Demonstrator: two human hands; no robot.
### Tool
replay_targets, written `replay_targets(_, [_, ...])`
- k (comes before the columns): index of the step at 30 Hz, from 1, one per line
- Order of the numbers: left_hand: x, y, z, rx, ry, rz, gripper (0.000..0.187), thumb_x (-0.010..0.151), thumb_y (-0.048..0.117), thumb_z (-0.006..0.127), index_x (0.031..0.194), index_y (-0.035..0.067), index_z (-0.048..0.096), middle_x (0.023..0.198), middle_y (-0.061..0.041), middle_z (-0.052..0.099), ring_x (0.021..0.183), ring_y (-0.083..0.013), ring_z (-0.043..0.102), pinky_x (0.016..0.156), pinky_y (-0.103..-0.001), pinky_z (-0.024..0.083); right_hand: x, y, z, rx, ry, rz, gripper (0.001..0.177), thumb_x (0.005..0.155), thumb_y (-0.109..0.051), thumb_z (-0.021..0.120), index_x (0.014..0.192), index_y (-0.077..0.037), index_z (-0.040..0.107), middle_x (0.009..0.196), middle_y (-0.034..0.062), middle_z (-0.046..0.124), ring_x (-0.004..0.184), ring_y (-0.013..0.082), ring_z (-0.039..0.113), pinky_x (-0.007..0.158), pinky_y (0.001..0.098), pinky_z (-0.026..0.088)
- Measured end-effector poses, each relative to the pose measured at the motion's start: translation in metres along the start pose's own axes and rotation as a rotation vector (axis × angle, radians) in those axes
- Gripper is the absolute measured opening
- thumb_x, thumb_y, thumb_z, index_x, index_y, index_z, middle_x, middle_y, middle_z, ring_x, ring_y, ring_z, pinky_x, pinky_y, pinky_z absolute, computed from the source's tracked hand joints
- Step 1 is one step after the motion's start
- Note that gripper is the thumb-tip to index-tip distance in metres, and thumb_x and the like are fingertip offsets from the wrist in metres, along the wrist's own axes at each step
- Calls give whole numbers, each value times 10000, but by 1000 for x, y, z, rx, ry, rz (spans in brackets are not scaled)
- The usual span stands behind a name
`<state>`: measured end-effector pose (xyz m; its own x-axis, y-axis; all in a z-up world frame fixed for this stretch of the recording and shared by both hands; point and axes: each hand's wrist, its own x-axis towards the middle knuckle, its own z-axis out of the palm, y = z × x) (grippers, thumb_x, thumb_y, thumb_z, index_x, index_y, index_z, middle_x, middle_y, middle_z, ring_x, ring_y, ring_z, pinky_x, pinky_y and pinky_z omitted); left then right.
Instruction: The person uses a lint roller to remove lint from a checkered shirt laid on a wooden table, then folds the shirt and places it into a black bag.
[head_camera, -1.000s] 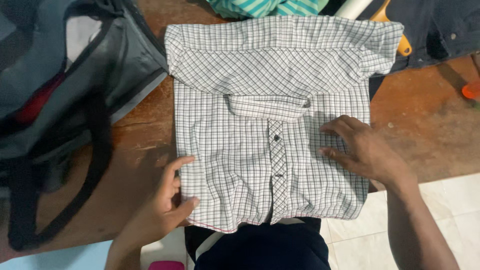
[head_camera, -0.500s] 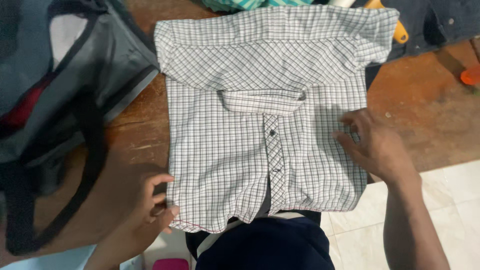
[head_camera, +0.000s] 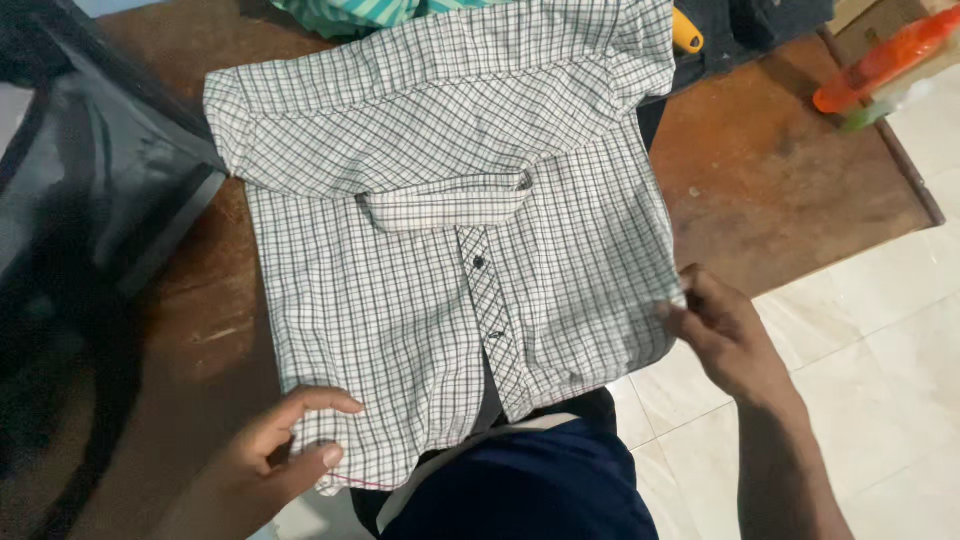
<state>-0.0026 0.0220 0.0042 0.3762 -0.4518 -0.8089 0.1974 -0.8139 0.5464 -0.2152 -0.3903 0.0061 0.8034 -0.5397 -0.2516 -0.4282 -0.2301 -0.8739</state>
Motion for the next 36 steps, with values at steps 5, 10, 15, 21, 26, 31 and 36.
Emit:
replay_targets(5, [2,-44,-3,-284,93,366,319,893,175,685,1170,33,615,848,-102,641,797,-142,627,750,-390,548,-1,11,4,708,35,217,398,952,-63,499,1341,23,496,1164,117,697,1010,183,678,855,343,551])
replay_targets(10, [15,-100,2,-586,-24,581,345,880,152,670,1150,-36,567,995,-199,679,946,-234,651,834,-474,552,-14,0,-7,586,-91,13,749,868,60,576,1568,-28,327,1409,231,580,1187,256,636,930,360,537])
replay_targets(15, [24,-135,9,-933,-201,796,364,952,-11,698,1244,-95,497,1173,-299,619,1056,-332,612,918,-589,506,-19,-12,-17,737,17,10,779,872,10,597,1591,47,300,1302,212,697,1154,305,659,912,393,550])
replay_targets(21, [56,-146,33,-587,-79,645,860,814,96,683,1548,51,238,1595,-205,236,1514,-296,265,1152,-583,241,1,-11,1,-130,148,285,742,893,-265,688,1524,-39,369,1136,228,726,1074,294,717,856,414,565])
replay_targets(26, [57,-145,48,-285,-302,822,757,915,207,754,1495,-84,367,1540,-311,435,1496,-375,339,1218,-587,211,8,-4,2,-435,22,521,461,976,-277,689,1338,7,713,1071,230,814,970,325,776,901,438,585])
replay_targets(31, [23,-110,20,-259,-172,654,638,910,242,719,1421,-31,452,1386,-238,533,1341,-319,456,1121,-527,332,3,11,-6,485,14,124,541,836,7,668,1361,104,583,1232,181,721,1089,246,692,924,392,543])
replay_targets(36, [-6,-49,-12,-51,61,429,530,905,278,683,1346,23,537,1233,-165,631,1187,-262,574,1024,-466,453,0,38,-10,665,-7,238,613,774,65,601,1384,27,557,1274,181,707,1074,215,710,871,335,572])
